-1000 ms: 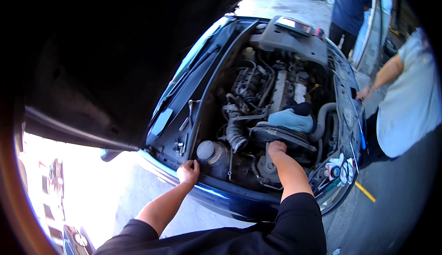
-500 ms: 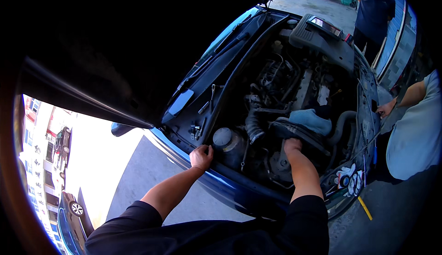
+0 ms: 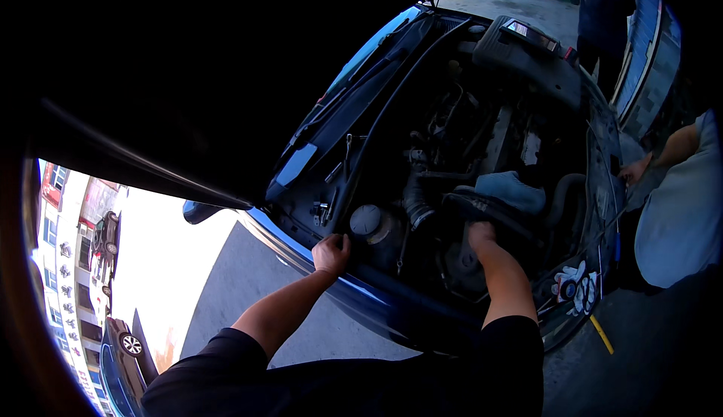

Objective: The person works on a car engine, first reaching into the compartment to handle components near the timing belt area and then using a power tool to fasten a component.

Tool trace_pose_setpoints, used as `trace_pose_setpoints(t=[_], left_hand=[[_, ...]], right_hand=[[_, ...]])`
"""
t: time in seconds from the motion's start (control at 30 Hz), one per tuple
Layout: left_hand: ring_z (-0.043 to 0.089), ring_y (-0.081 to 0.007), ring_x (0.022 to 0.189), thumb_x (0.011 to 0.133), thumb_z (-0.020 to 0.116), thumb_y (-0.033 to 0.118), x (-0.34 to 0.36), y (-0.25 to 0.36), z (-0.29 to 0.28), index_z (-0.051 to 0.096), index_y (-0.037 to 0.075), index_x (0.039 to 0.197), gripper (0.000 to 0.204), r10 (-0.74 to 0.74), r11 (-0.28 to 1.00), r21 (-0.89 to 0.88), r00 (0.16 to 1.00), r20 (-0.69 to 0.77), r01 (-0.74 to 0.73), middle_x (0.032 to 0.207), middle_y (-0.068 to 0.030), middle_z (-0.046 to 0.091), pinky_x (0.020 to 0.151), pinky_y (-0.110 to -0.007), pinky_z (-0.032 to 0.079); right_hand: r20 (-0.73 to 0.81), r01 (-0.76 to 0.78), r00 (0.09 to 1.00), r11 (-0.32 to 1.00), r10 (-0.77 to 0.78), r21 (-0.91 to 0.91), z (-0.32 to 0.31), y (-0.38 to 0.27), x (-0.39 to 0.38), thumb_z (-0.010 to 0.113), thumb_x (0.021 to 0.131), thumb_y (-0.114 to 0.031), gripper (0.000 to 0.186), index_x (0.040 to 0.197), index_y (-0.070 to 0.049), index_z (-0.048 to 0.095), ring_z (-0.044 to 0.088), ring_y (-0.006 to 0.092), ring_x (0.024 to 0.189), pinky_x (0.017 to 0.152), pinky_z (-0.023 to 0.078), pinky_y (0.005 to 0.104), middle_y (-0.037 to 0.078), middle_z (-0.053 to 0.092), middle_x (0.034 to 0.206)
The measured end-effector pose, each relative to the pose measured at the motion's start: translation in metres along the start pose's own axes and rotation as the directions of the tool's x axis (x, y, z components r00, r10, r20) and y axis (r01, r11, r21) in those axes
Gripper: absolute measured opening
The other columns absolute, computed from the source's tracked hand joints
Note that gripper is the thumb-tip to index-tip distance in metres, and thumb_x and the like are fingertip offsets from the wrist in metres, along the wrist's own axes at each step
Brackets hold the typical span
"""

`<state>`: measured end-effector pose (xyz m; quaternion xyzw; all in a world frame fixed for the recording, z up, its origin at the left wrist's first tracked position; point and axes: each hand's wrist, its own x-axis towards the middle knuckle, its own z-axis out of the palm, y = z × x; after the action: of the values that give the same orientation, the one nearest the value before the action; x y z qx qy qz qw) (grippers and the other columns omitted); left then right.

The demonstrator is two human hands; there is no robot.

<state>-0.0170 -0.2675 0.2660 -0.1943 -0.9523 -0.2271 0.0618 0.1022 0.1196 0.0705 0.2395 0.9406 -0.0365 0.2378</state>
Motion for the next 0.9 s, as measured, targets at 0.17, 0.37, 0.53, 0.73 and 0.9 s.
trace_pose_setpoints(t=[0.17,0.37,0.53,0.73,0.9], left_hand=[[0.069,-0.0361,0.080,0.090,0.064,0.027,0.009,0.014,0.002,0.074,0.005,0.082,0.026,0.069,0.998,-0.002,0.997,-0.027,-0.069,0.086,-0.0154,0.072,0.075,-0.044,0.055],[0.068,-0.0374,0.076,0.089,0.065,0.028,0.003,-0.011,0.016,0.074,0.007,0.081,0.025,0.101,0.994,0.053,0.992,-0.082,-0.097,0.081,-0.0143,0.071,0.069,-0.045,0.055],[0.068,-0.0383,0.077,0.091,0.063,0.032,0.004,-0.010,0.021,0.074,0.008,0.080,0.029,0.093,0.993,0.074,0.993,-0.073,-0.088,0.081,-0.0148,0.071,0.069,-0.046,0.054],[0.066,-0.0393,0.090,0.096,0.058,0.029,-0.004,0.000,0.016,0.071,0.007,0.099,0.025,0.186,0.973,0.139,0.983,-0.013,-0.182,0.097,-0.0153,0.070,0.077,-0.048,0.051],[0.062,-0.0369,0.099,0.094,0.063,0.024,-0.088,0.110,0.065,0.064,0.002,0.116,0.031,0.223,0.946,-0.217,0.969,-0.103,-0.240,0.105,-0.0183,0.065,0.089,-0.045,0.048]], right_hand=[[-0.010,-0.131,0.991,0.983,0.133,0.132,0.005,0.010,0.001,0.052,0.099,-0.022,0.027,0.111,-0.015,0.075,0.067,0.0304,0.111,0.085,0.056,0.0457,0.010,0.069,0.121],[-0.194,-0.039,0.976,0.954,0.100,0.296,-0.056,-0.029,-0.144,0.047,0.103,-0.037,0.042,0.090,-0.005,0.072,0.071,0.0288,0.078,0.067,0.056,0.0441,0.013,0.072,0.087],[-0.354,0.050,0.927,0.891,0.126,0.450,-0.039,-0.002,-0.286,0.053,0.101,-0.034,0.031,0.093,-0.006,0.065,0.069,0.0328,0.078,0.069,0.055,0.0458,0.014,0.070,0.084],[-0.392,-0.087,0.836,0.799,0.383,0.595,0.002,0.088,-0.402,0.061,0.097,-0.032,0.027,0.089,-0.007,0.066,0.069,0.0333,0.080,0.070,0.054,0.0463,0.013,0.071,0.086],[-0.369,-0.159,0.761,0.706,0.533,0.691,0.033,0.170,-0.478,0.063,0.095,-0.031,0.026,0.089,-0.006,0.067,0.068,0.0367,0.081,0.071,0.053,0.0463,0.015,0.070,0.086]])
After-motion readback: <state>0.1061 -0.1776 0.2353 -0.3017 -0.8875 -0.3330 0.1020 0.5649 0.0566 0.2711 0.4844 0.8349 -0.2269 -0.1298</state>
